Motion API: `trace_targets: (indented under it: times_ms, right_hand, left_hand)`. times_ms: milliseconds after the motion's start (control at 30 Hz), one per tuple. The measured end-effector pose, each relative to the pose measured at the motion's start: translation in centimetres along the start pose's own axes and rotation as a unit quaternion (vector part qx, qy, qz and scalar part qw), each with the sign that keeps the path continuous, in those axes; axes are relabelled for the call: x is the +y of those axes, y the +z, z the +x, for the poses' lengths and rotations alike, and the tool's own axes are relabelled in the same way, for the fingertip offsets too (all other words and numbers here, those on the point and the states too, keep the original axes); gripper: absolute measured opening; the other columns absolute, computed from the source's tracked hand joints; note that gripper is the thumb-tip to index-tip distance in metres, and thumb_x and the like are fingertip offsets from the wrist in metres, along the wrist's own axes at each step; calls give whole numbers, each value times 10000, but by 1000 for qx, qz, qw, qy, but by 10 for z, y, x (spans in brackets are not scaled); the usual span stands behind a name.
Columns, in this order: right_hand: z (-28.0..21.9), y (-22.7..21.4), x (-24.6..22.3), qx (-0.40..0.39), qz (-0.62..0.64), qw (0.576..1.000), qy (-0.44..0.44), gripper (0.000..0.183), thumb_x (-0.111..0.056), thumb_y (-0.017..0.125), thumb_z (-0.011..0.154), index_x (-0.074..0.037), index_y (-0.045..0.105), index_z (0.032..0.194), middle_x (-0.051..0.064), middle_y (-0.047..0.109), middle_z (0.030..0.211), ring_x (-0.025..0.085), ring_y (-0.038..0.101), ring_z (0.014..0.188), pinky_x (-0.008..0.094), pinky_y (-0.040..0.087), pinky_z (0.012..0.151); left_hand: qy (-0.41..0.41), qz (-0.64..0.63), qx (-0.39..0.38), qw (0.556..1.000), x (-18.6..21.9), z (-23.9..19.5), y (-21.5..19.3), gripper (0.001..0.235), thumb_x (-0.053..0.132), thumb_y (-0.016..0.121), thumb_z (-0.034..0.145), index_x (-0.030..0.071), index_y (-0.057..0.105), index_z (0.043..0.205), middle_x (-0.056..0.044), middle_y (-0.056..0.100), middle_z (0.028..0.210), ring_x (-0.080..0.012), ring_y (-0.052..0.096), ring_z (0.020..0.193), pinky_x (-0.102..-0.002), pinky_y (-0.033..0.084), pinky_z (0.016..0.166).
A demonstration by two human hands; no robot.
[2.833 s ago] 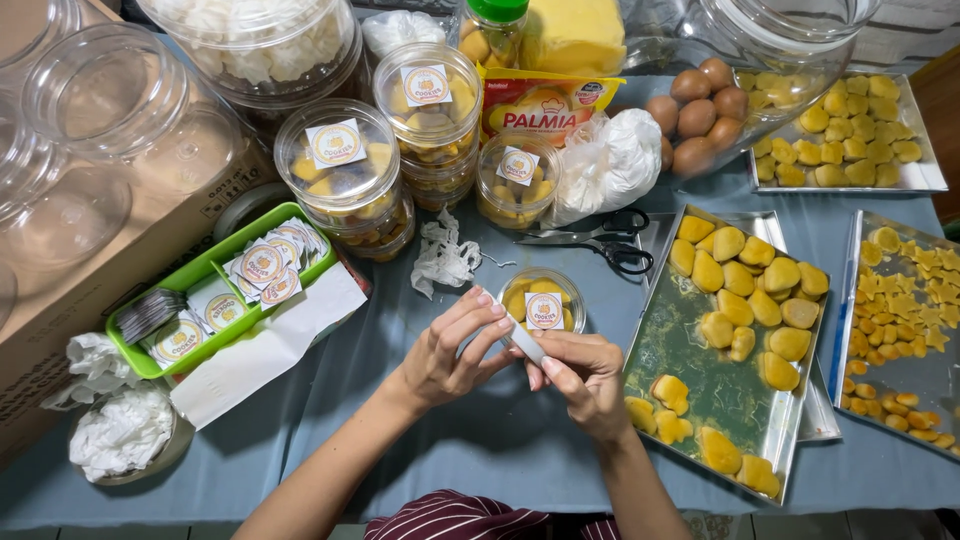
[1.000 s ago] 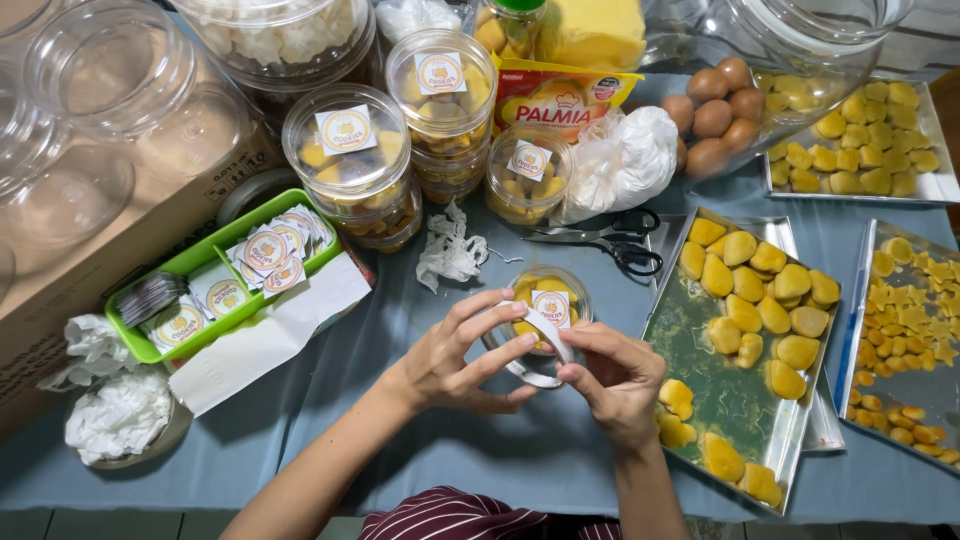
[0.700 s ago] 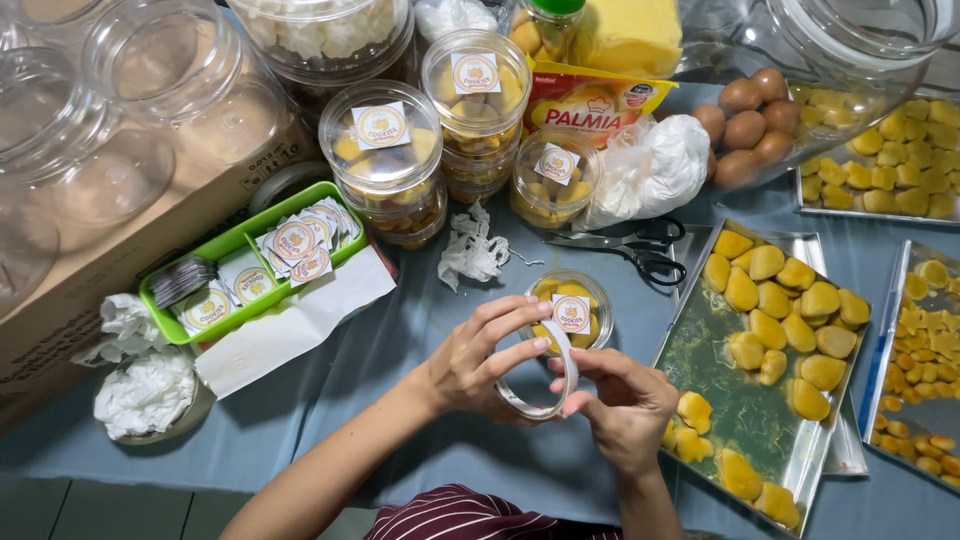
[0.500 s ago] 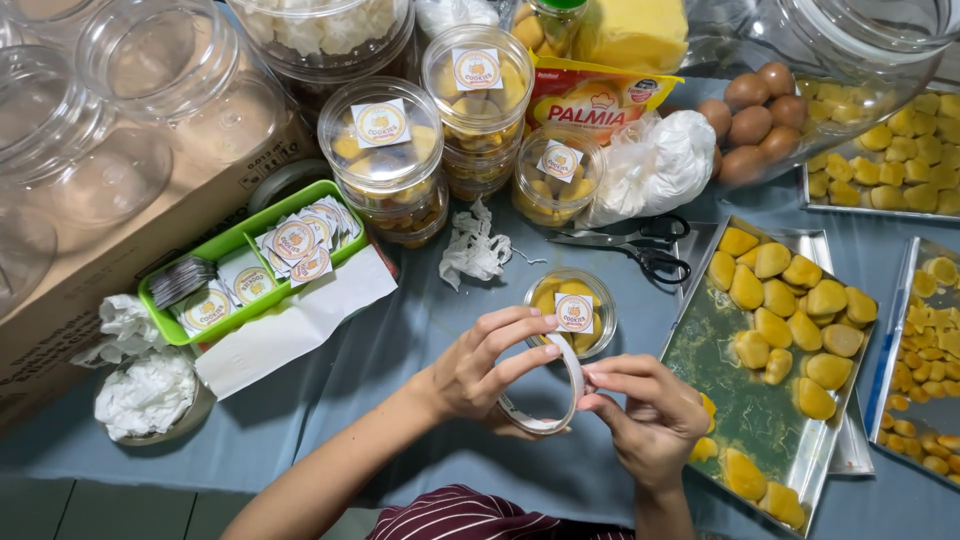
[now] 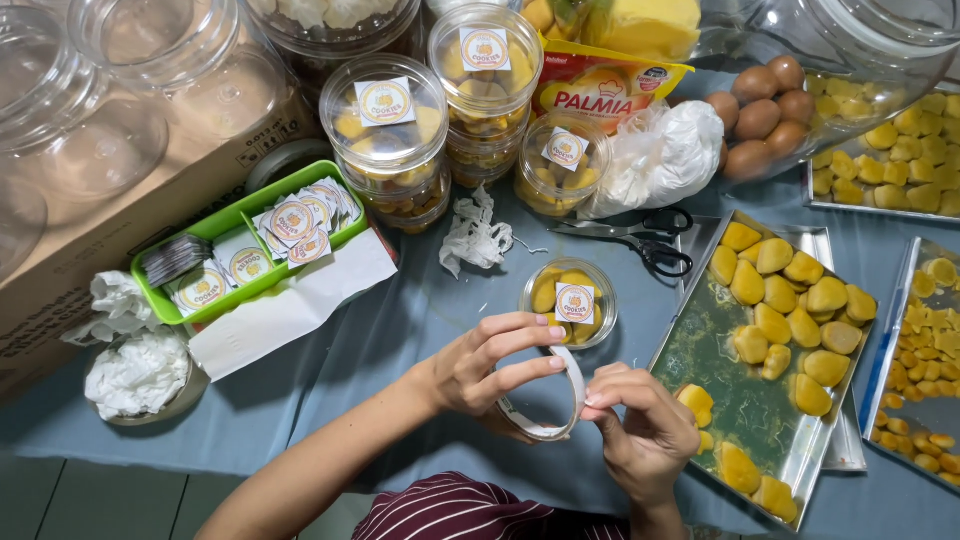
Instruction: Packaging cookies into plastic jars, cleaning the containers, and applying labels.
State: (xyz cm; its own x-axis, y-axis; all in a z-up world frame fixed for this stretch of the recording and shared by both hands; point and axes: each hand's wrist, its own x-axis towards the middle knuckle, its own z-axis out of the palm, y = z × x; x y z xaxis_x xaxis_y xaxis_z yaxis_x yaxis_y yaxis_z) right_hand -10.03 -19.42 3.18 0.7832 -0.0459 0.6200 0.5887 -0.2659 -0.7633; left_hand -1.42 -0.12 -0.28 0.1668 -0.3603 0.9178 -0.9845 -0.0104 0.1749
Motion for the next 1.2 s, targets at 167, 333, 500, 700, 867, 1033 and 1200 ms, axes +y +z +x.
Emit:
trace_targets:
  times_ms: [167, 333, 500, 700, 867, 1033, 1200]
  right_hand:
    - [-2, 2, -6, -12, 0, 1000, 3, 208, -206, 660, 947, -28, 630, 842, 92, 651, 750, 206, 650, 655, 319, 570, 669]
    - [-12, -3, -4, -30, -32, 999, 14, 240, -220, 597, 996, -36, 604, 843, 76, 619, 745, 199, 638, 674, 295, 551, 684]
    - [-24, -8, 0, -49, -73, 996, -2, 241, -189, 520, 1041, -40, 571, 858, 55, 580, 758, 193, 630, 700, 281, 509, 677]
    - [-42, -13, 4, -58, -60, 996, -45, 306, -232, 439, 1074, -30, 523, 860, 101, 526, 777, 213, 533, 692, 333, 535, 680]
    - [-45, -14, -2, -50, -75, 993, -78, 303, -220, 443, 1065, -23, 507, 845, 96, 481, 753, 197, 458, 660, 315, 490, 629]
    - [-55, -18, 1, -49, -90, 991, -85, 294, -233, 441, 1066, -39, 521, 860, 103, 527, 779, 217, 528, 688, 350, 546, 686]
    - [-58, -20, -3, 3, -45, 995, -90, 168, -141, 565, 1002, -9, 546, 900, 115, 533, 813, 194, 538, 681, 315, 561, 607]
  left_hand:
    - [18, 20, -5, 1000, 1, 0, -1, 315, 159, 434, 1125, -58, 569, 1310, -258, 584, 1319, -392, 643, 1144, -449, 626, 1037]
    - [26, 22, -1, 999, 5, 1, 2, 579, 427, 659, 1001, -62, 570, 1297, -257, 593, 1304, -387, 647, 1121, -439, 630, 1010]
    - [34, 25, 8, 999, 10, 0, 8, 852, 643, 815, 869, -61, 566, 1280, -250, 604, 1275, -379, 654, 1098, -430, 636, 981]
    - [33, 0, 6, 999, 20, -2, 17, 711, 564, 669, 981, -65, 561, 1296, -253, 588, 1282, -378, 645, 1122, -444, 629, 1007]
    - [2, -30, 10, 999, 29, 0, 22, 786, 588, 728, 921, -80, 546, 1293, -258, 579, 1296, -393, 626, 1160, -458, 612, 1036]
    - [-5, -50, 14, 999, 31, -3, 25, 753, 558, 709, 939, -68, 525, 1314, -259, 565, 1311, -396, 613, 1182, -475, 602, 1047]
    - [-5, -50, 18, 999, 36, 4, 23, 862, 593, 828, 846, -76, 532, 1301, -254, 571, 1289, -381, 621, 1177, -460, 608, 1038]
